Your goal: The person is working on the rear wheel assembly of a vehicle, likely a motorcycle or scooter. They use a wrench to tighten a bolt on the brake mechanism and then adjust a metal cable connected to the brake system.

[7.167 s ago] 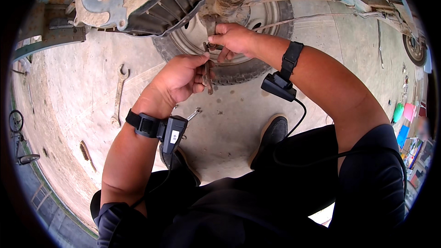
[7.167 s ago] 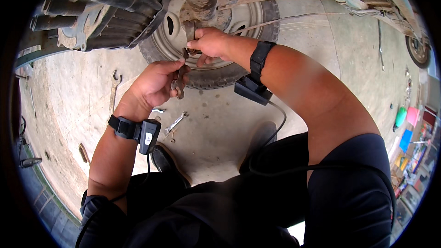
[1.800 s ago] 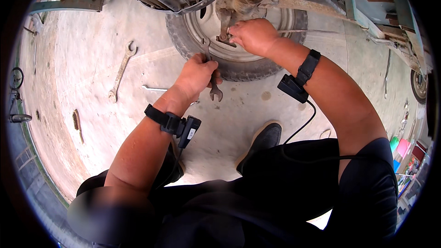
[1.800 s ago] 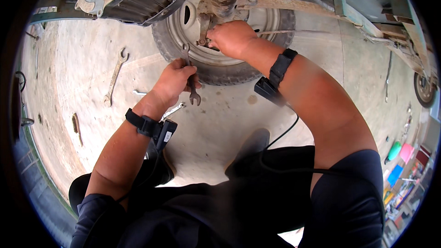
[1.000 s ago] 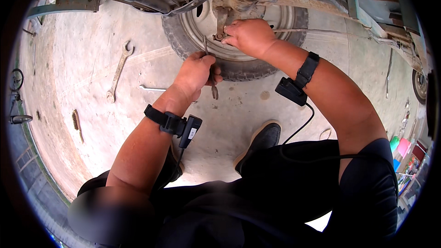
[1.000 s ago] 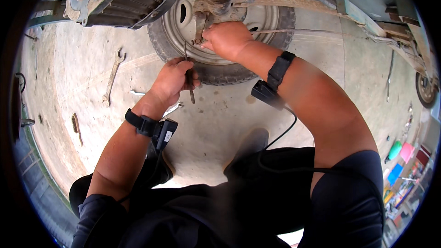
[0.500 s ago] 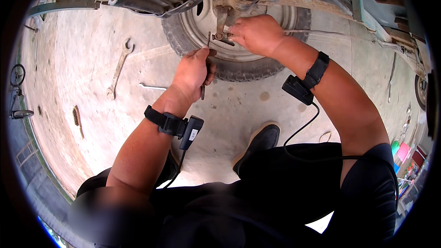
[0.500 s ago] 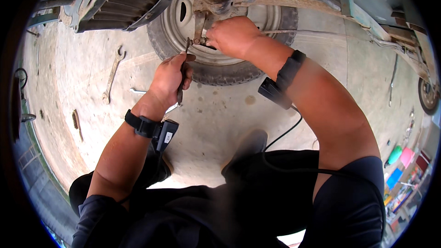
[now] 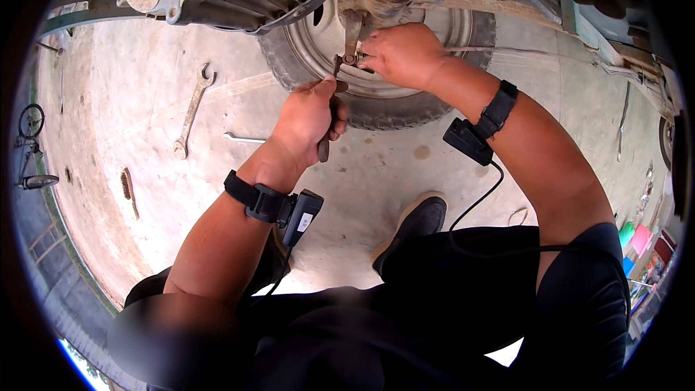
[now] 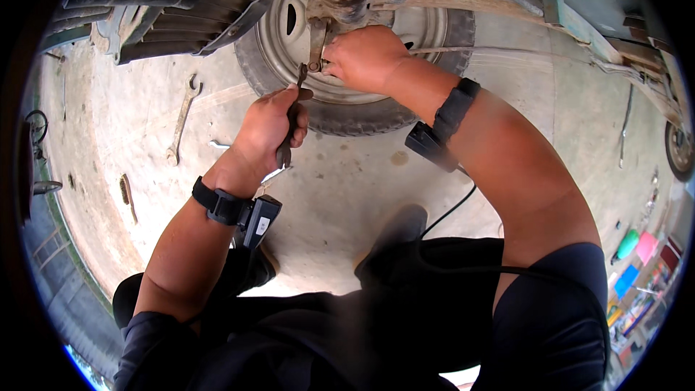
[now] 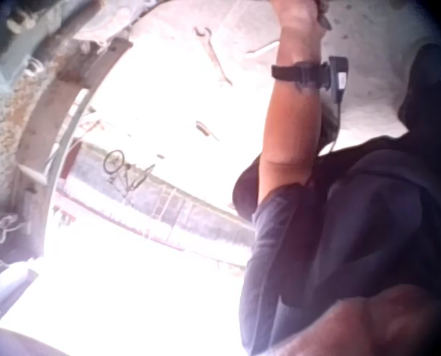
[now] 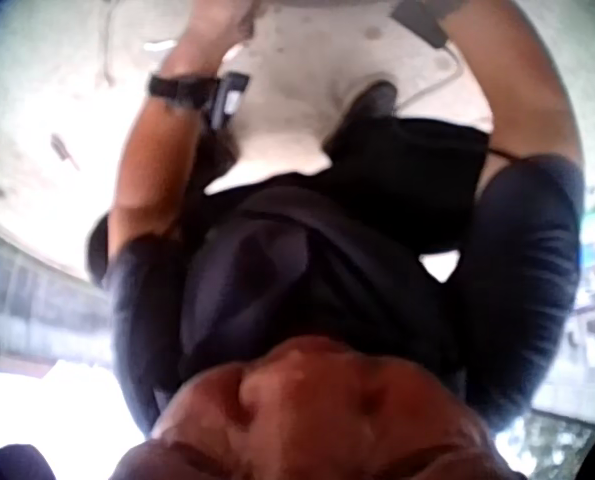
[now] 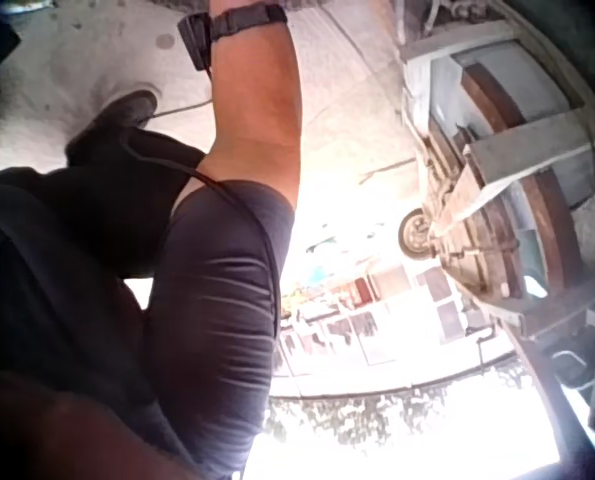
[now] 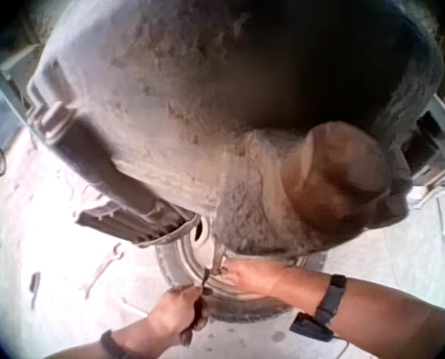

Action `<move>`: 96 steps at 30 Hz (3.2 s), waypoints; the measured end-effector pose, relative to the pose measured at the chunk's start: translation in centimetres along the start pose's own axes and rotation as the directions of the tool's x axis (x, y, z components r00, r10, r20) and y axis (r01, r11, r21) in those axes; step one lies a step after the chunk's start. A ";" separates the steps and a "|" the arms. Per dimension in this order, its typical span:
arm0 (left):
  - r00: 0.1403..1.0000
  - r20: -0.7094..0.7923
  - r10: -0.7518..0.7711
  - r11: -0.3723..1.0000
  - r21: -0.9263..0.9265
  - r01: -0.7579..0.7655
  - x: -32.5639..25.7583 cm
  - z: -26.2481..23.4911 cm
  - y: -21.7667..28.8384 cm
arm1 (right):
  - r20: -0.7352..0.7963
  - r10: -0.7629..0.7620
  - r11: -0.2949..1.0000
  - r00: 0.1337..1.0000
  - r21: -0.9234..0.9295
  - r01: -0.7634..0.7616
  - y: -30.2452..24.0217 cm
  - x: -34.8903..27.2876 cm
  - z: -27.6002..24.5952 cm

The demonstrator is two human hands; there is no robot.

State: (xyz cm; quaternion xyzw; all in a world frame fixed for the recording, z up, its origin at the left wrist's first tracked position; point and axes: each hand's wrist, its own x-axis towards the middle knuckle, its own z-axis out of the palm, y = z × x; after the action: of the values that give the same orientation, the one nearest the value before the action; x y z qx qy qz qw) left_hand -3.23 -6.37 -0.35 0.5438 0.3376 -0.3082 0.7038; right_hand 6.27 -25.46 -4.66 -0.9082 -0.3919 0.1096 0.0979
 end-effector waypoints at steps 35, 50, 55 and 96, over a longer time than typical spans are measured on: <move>0.980 0.081 0.180 0.701 0.688 -0.186 2.3 -1.9 -1.1 | 0.012 0.041 0.995 0.999 0.092 -0.042 -0.2 0.0 -0.4; 0.962 0.169 -0.215 0.969 0.157 0.190 1.0 -1.9 2.9 | 0.042 0.080 0.987 0.996 0.135 -0.085 -0.5 0.2 -0.5; 0.952 0.172 -0.252 0.967 0.083 0.241 1.4 -1.8 3.1 | 0.052 0.087 0.988 0.995 0.127 -0.093 -0.6 0.2 -0.6; 0.953 0.204 -0.224 0.951 0.258 0.169 0.2 -1.3 3.1 | 0.040 0.087 0.985 0.995 0.145 -0.092 -0.2 0.4 0.0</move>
State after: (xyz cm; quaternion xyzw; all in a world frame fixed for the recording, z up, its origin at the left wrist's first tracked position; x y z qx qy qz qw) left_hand -0.84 -4.44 1.01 0.5478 0.2669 -0.4764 0.6338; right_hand 6.39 -25.07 -4.64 -0.9133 -0.3432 0.1578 0.1527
